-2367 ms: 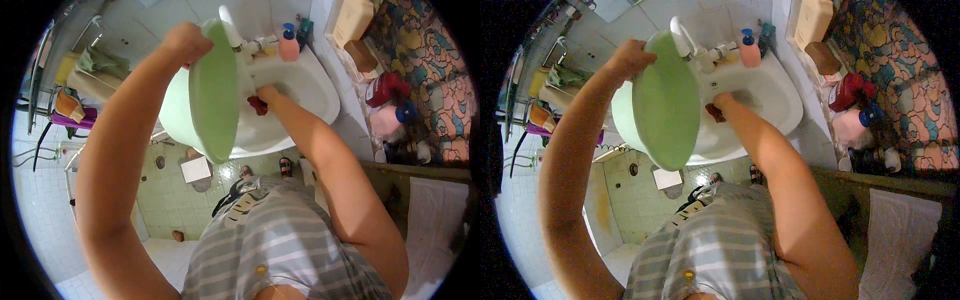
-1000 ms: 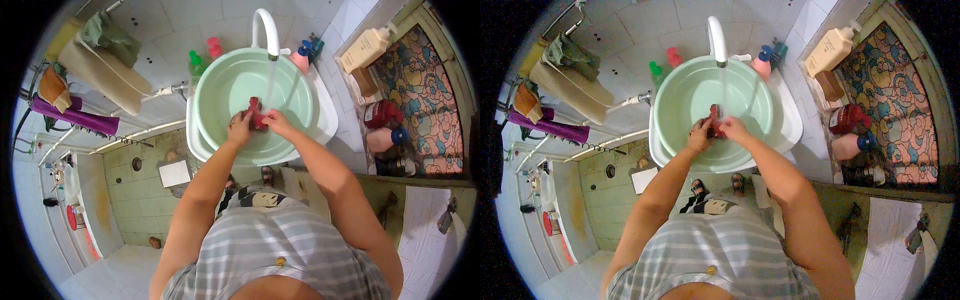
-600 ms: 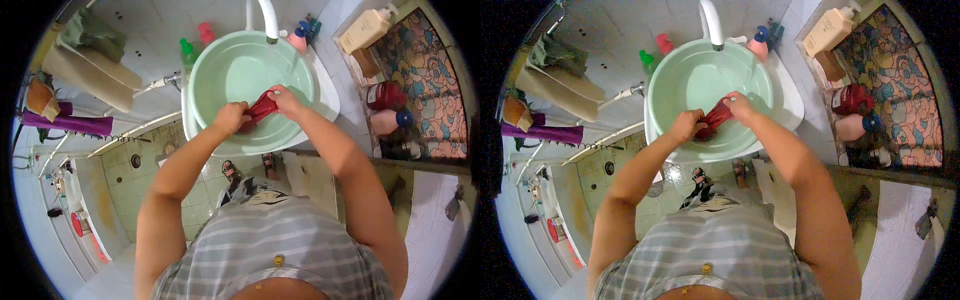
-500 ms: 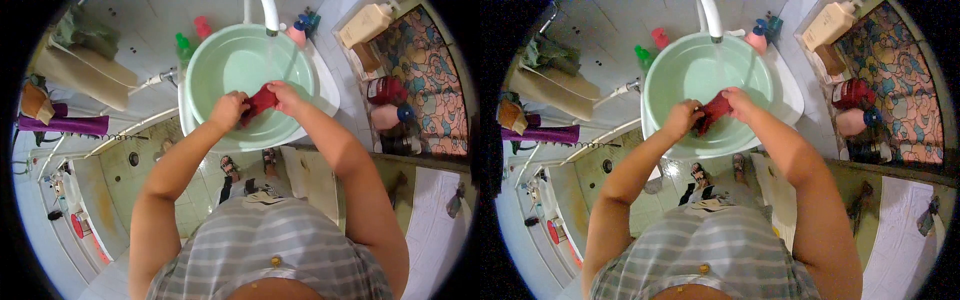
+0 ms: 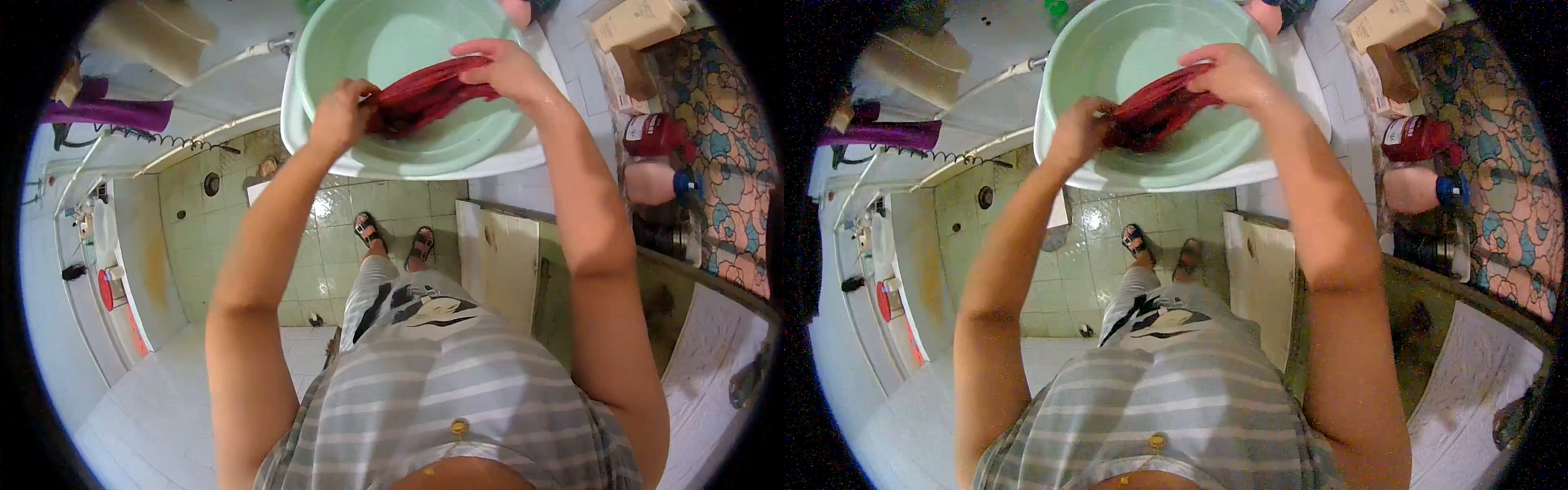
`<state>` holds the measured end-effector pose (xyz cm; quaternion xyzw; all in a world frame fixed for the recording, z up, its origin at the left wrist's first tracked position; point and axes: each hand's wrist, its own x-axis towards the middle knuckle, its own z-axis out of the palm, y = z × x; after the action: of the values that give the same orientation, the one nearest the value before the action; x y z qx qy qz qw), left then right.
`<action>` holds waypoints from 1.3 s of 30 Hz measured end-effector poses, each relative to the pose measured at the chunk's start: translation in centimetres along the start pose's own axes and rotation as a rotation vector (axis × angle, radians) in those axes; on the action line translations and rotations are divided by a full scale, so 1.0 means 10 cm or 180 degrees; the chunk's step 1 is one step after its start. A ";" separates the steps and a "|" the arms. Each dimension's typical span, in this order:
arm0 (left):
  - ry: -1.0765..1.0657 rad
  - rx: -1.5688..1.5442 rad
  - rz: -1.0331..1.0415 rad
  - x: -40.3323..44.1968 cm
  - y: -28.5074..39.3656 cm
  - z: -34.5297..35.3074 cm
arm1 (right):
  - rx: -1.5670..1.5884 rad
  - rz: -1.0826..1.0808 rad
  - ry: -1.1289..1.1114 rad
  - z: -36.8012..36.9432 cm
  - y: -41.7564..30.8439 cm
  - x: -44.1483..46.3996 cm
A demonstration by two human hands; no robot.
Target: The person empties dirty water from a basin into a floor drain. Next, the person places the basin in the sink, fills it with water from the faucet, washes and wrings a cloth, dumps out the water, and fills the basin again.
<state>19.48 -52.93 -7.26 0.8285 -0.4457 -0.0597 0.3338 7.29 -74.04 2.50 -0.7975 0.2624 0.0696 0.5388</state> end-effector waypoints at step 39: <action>0.0371 -0.8229 -0.0409 0.17 -0.81 2.08 | -0.1164 -0.1356 0.1528 1.58 0.42 0.49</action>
<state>17.92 -61.59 -27.80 -0.0714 -0.0099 -0.4242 0.9027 12.15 -62.78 -9.32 -0.9109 0.1927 -0.1874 0.3129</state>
